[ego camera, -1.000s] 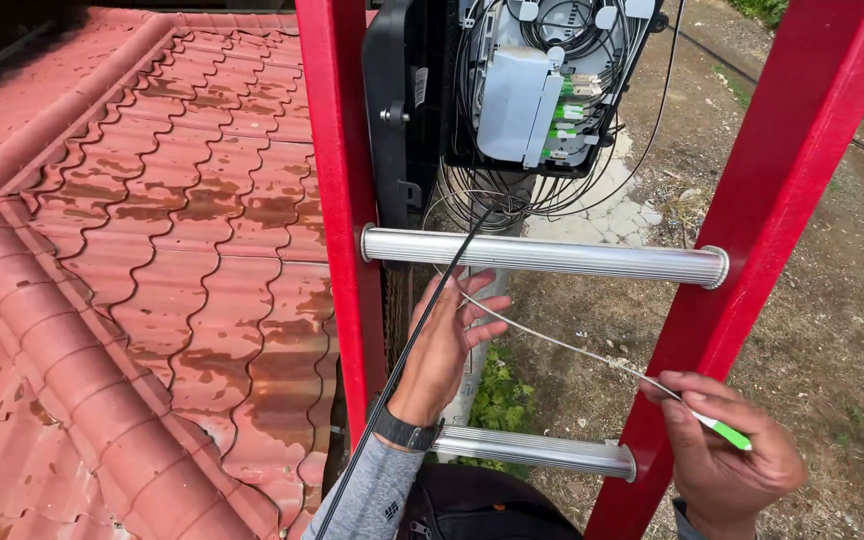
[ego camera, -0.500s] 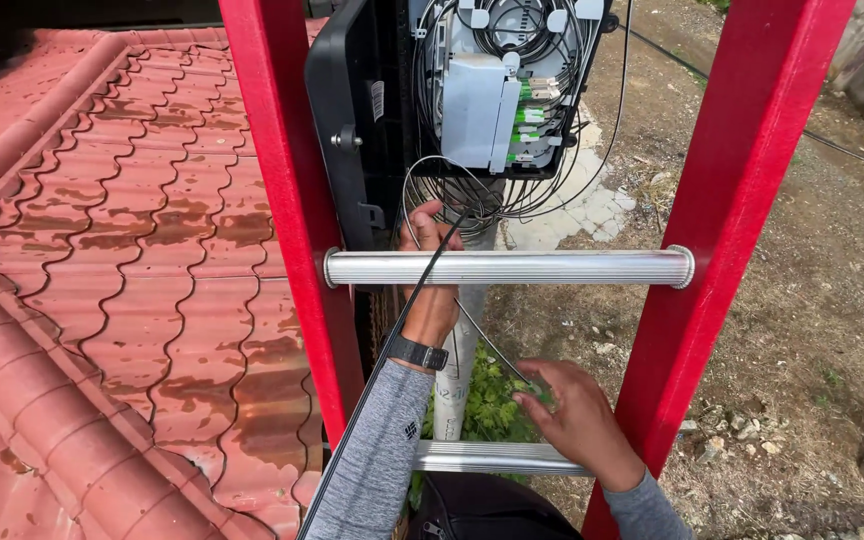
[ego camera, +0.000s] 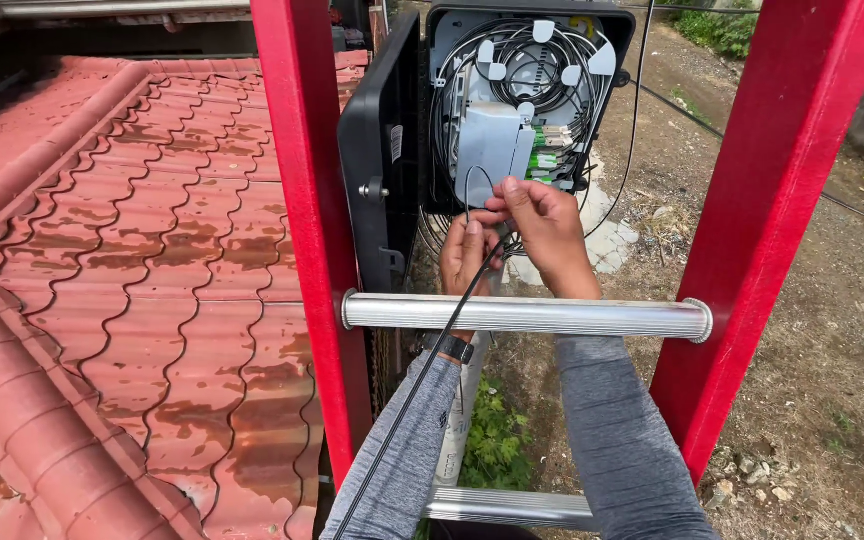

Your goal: The recorder is working on a ladder to prepare and connect fiber optic cables within a distribution box on a utility pole.

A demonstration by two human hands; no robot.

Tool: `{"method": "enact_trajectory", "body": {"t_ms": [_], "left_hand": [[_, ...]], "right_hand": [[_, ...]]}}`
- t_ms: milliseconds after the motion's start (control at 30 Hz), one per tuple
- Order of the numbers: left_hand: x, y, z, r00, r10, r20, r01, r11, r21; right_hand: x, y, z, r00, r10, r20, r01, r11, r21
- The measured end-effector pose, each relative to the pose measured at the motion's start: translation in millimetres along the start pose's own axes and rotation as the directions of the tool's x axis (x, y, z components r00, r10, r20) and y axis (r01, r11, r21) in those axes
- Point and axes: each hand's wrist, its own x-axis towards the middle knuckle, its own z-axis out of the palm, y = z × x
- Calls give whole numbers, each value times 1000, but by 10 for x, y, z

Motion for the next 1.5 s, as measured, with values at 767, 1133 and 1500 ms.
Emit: {"method": "enact_trajectory", "body": {"t_ms": [767,1133,1500], "left_hand": [[847,-194,-445,963,148,-227,-8,852,523],[1181,-109,-135,948,146,-285,-120,987,106],[1445,-153,-152,921,123,-370,-56,981,185]], "right_hand": [[530,-358,-332,939,139,316,-80,978,-194],[288,-79,-26,996,-37,80,24,987,161],[-1580,-1369,25,871,424,250,-38,565,-824]]}}
